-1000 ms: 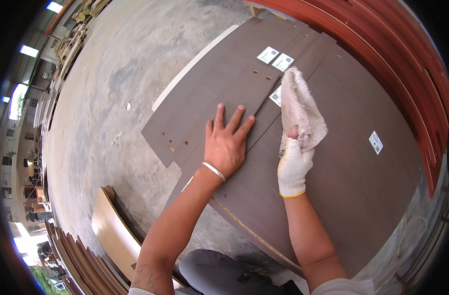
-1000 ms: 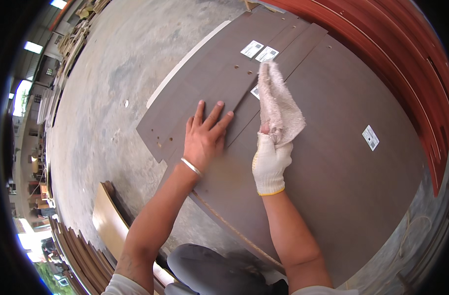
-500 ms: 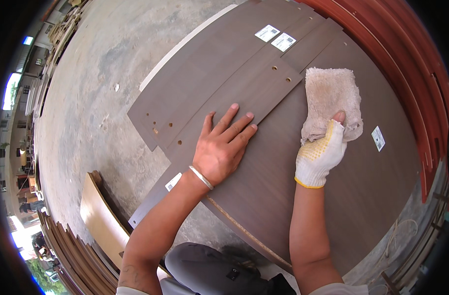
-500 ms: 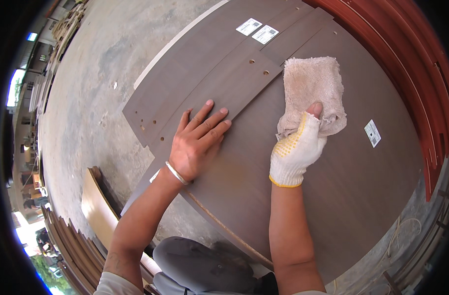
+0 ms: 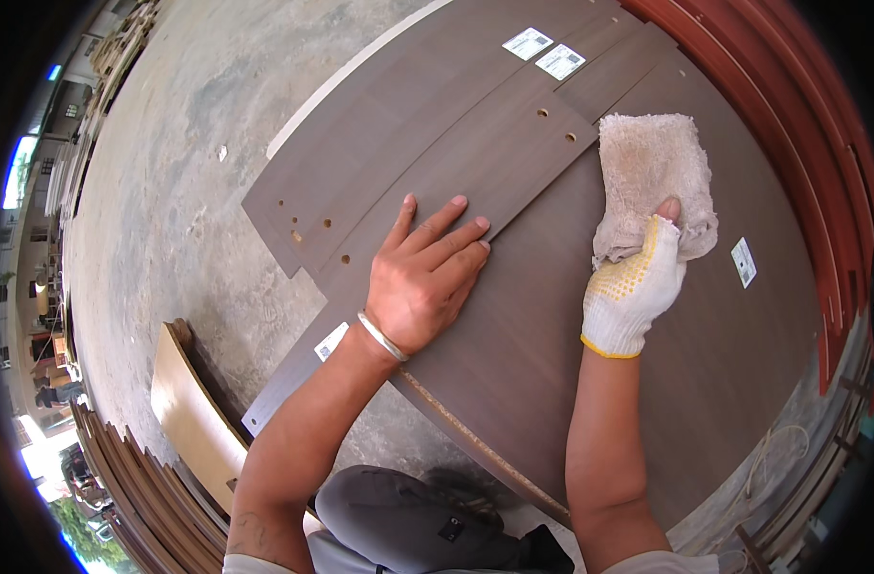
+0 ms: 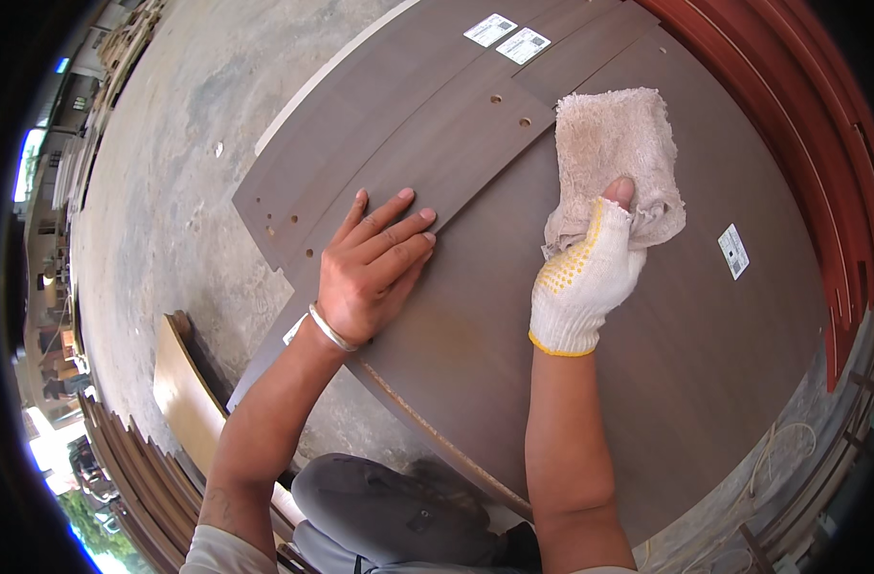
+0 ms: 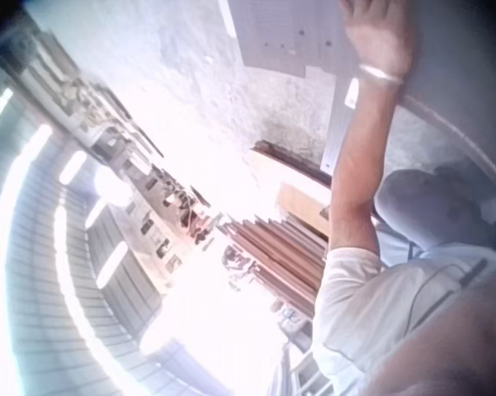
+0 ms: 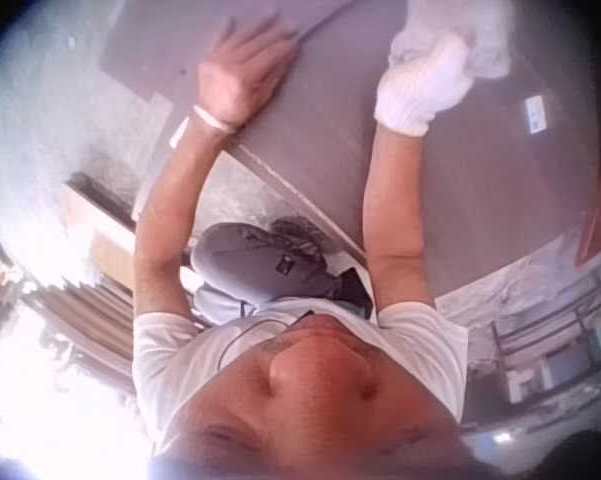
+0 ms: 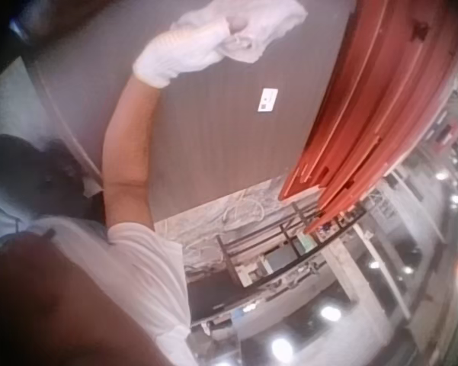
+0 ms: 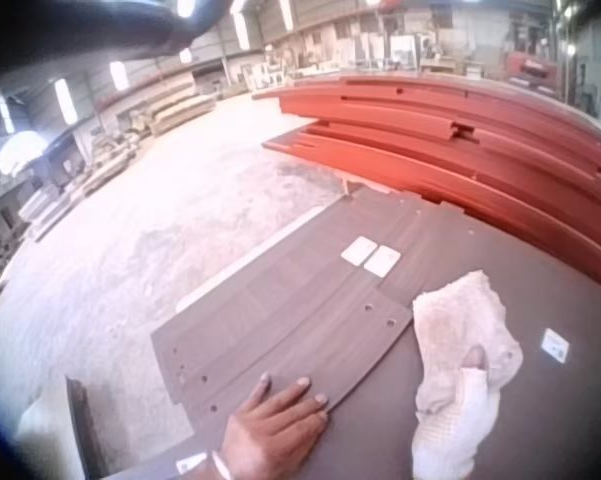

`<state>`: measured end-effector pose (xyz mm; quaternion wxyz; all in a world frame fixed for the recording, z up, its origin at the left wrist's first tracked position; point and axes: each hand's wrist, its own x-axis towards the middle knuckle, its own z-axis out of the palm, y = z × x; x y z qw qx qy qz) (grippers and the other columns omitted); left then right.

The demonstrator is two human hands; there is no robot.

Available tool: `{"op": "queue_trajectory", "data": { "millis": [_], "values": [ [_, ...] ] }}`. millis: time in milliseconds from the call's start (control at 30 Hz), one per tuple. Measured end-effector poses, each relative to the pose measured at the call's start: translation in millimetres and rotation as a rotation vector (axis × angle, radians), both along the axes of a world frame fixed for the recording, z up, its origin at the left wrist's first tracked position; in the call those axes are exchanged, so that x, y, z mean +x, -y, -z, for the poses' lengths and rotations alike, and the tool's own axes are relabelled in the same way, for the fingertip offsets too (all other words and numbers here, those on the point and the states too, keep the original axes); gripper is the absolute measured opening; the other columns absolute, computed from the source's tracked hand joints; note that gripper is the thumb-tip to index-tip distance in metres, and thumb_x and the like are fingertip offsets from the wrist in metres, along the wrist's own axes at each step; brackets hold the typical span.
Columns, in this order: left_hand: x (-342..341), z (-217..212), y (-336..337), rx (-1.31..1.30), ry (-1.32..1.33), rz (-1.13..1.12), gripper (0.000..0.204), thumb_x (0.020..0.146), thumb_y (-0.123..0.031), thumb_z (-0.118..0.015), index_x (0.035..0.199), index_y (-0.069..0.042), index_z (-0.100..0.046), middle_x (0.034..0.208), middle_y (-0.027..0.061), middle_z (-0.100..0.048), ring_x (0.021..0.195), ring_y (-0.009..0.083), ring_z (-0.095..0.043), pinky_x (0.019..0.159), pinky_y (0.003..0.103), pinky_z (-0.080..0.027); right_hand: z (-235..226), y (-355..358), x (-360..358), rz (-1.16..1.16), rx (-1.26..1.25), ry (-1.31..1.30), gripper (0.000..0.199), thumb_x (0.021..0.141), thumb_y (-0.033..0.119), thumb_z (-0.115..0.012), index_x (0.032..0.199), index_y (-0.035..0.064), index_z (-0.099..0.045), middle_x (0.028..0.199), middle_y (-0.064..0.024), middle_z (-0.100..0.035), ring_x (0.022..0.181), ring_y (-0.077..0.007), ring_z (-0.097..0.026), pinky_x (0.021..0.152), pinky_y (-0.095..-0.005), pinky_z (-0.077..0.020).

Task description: The person sits on the floor and wipes several dark brown wooden planks with a cloth. They pick up each plank, wipe its surface, and place it back down or stack it with others.

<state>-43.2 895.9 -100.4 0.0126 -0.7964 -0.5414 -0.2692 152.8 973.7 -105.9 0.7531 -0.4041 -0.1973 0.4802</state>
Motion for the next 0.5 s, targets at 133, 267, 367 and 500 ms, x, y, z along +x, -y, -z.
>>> {"op": "queue_trajectory", "data": {
  "millis": [133, 267, 367, 500],
  "values": [
    [2.0, -1.3, 0.6, -0.030, -0.062, -0.016, 0.035, 0.076, -0.003, -0.081, 0.110, -0.010, -0.076, 0.128, 0.0055, -0.072, 0.131, 0.0301, -0.061, 0.111, 0.058, -0.044, 0.8, 1.0, 0.1, -0.005, -0.017, -0.009, 0.051, 0.101, 0.024, -0.068, 0.140, -0.0043, -0.052, 0.132, -0.0127, -0.062, 0.115, -0.0206, -0.063, 0.095, -0.0338, -0.0504],
    [2.3, -9.7, 6.2, -0.106, -0.130, -0.060, 0.038, 0.077, -0.004, -0.080, 0.113, -0.010, -0.074, 0.133, 0.0052, -0.068, 0.132, 0.0326, -0.058, 0.111, 0.058, -0.044, 2.4, 0.9, -0.5, -0.009, -0.006, 0.019, 0.051, 0.101, 0.023, -0.068, 0.140, -0.0048, -0.052, 0.132, -0.0134, -0.062, 0.116, -0.0216, -0.063, 0.096, -0.0347, -0.0499],
    [3.5, -15.3, 13.8, -0.140, -0.117, -0.113, 0.038, 0.076, -0.004, -0.080, 0.113, -0.011, -0.073, 0.134, 0.0062, -0.068, 0.132, 0.0351, -0.058, 0.111, 0.057, -0.043, -4.1, 1.1, -2.7, -0.021, -0.022, 0.037, 0.052, 0.101, 0.023, -0.068, 0.141, -0.0054, -0.051, 0.135, -0.0144, -0.061, 0.118, -0.0225, -0.062, 0.098, -0.0354, -0.0494],
    [-14.2, -5.8, 30.4, -0.095, -0.014, -0.065, 0.039, 0.074, -0.002, -0.080, 0.111, -0.012, -0.072, 0.133, 0.0082, -0.068, 0.131, 0.0371, -0.058, 0.112, 0.059, -0.041, -4.8, -0.6, -7.5, -0.021, -0.045, 0.039, 0.054, 0.101, 0.022, -0.067, 0.143, -0.0063, -0.048, 0.139, -0.0159, -0.058, 0.124, -0.0240, -0.059, 0.102, -0.0367, -0.0481]
  ]
}}
